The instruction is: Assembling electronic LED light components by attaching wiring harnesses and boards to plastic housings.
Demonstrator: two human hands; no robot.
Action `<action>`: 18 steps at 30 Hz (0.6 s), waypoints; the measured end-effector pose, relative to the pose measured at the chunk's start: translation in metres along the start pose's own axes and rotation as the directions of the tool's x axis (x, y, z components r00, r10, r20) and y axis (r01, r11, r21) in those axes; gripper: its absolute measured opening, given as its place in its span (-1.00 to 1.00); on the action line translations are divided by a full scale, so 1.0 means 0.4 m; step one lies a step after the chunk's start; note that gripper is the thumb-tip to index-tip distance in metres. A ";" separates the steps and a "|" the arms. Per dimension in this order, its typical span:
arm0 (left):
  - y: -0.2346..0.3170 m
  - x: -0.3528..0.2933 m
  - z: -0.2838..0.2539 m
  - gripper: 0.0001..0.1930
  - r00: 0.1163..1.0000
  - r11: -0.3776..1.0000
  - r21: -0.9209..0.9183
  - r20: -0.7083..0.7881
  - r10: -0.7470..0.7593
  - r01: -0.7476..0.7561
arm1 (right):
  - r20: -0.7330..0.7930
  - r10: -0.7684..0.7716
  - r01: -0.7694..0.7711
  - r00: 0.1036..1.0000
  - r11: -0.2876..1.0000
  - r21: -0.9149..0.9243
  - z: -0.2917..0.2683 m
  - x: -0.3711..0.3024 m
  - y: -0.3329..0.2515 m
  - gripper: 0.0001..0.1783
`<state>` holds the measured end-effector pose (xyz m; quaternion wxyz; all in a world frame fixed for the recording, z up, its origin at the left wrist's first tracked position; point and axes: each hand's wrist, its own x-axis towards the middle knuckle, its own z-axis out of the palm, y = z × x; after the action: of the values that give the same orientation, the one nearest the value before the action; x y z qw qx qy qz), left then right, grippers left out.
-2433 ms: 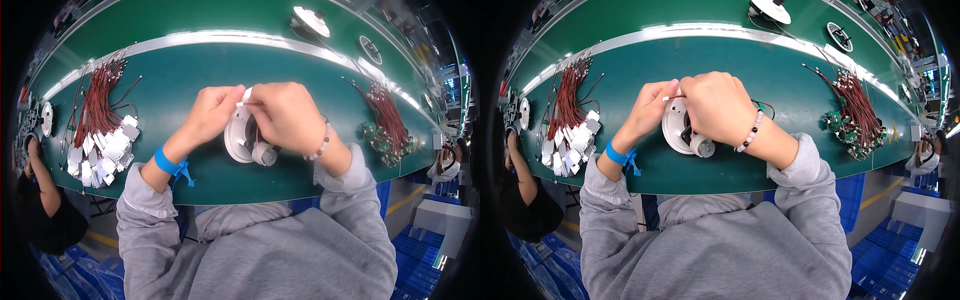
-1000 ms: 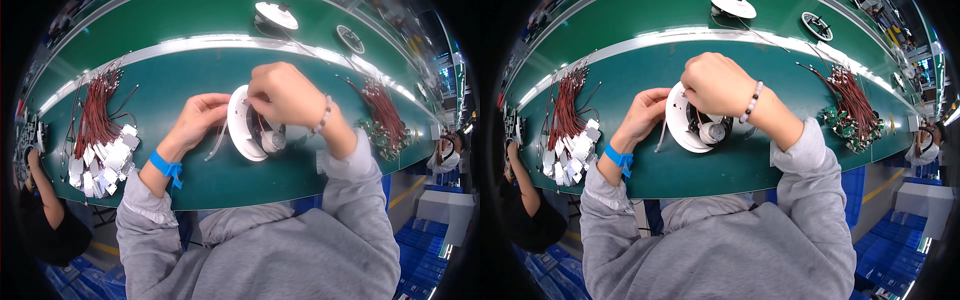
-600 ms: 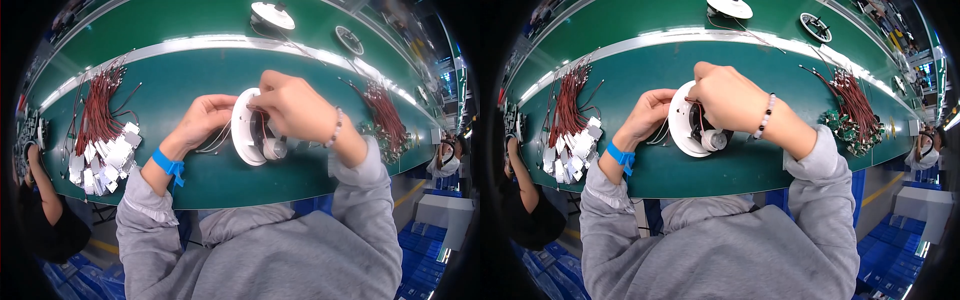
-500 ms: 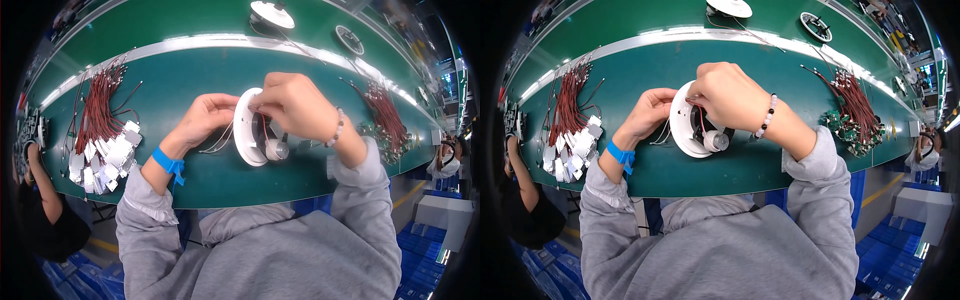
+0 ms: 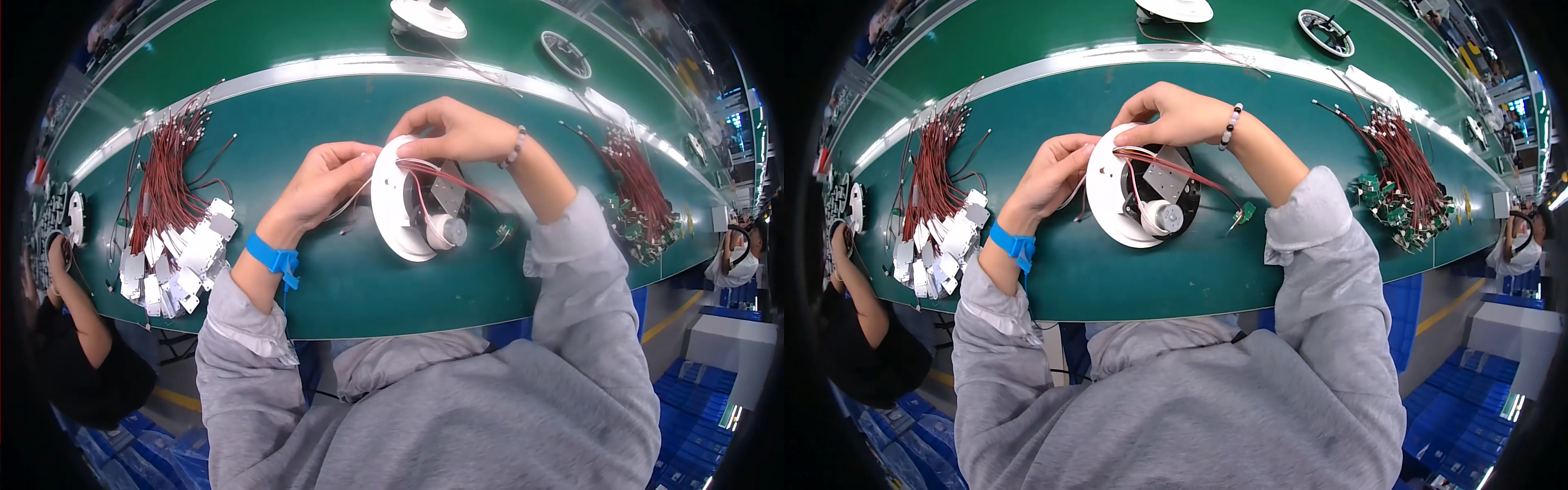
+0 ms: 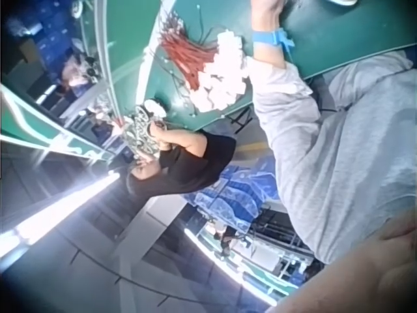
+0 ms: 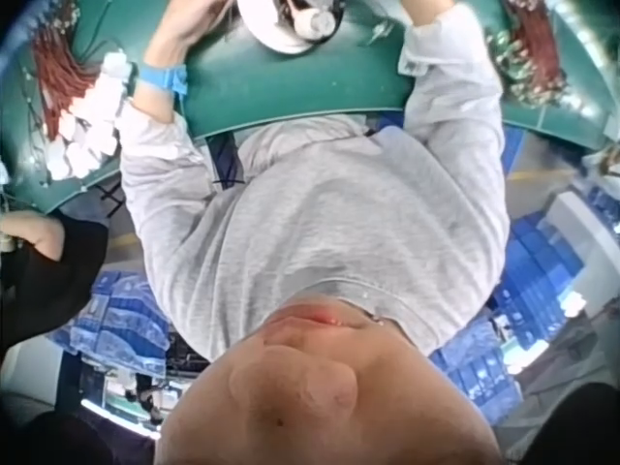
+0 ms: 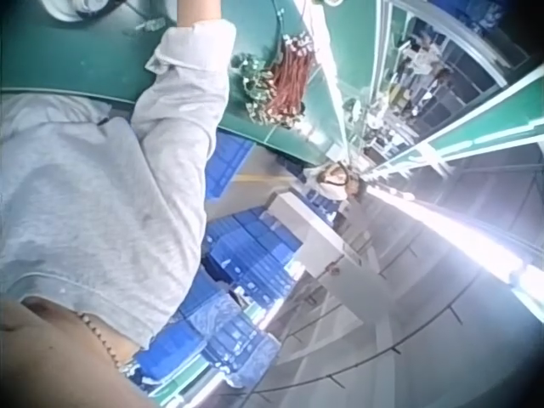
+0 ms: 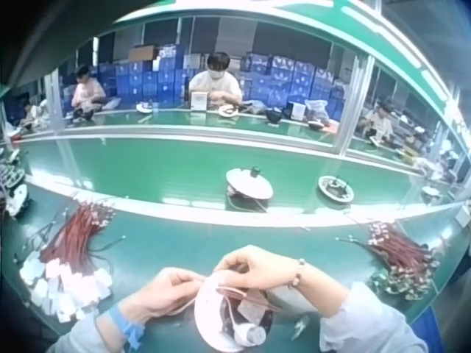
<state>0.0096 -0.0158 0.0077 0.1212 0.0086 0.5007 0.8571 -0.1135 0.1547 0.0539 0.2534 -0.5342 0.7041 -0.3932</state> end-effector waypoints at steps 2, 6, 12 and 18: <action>0.001 0.001 -0.009 -0.76 0.999 1.000 -0.007 -0.042 0.015 -0.015 | 0.243 0.238 -0.314 0.940 0.882 0.350 -0.003 0.001 -0.008 -0.73; 0.082 -0.015 -0.091 -0.76 0.909 0.915 0.387 -0.332 0.251 -0.111 | 0.258 0.162 -0.276 0.953 0.814 0.510 -0.028 -0.035 0.048 -0.76; 0.177 -0.108 -0.185 -0.71 0.743 0.831 0.554 -0.533 0.406 -0.057 | 0.183 0.140 -0.230 0.973 0.528 0.817 0.001 -0.093 0.121 -0.75; 0.184 -0.066 -0.095 -0.60 0.501 -0.202 0.913 -0.003 0.865 0.354 | 0.113 0.185 -0.192 0.976 0.503 0.843 0.024 -0.111 0.125 -0.74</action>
<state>0.0155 -0.0886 0.0551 -0.3911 -0.1323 0.9075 0.0773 -0.1201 0.2001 0.0044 0.5252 -0.2647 0.4761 -0.6538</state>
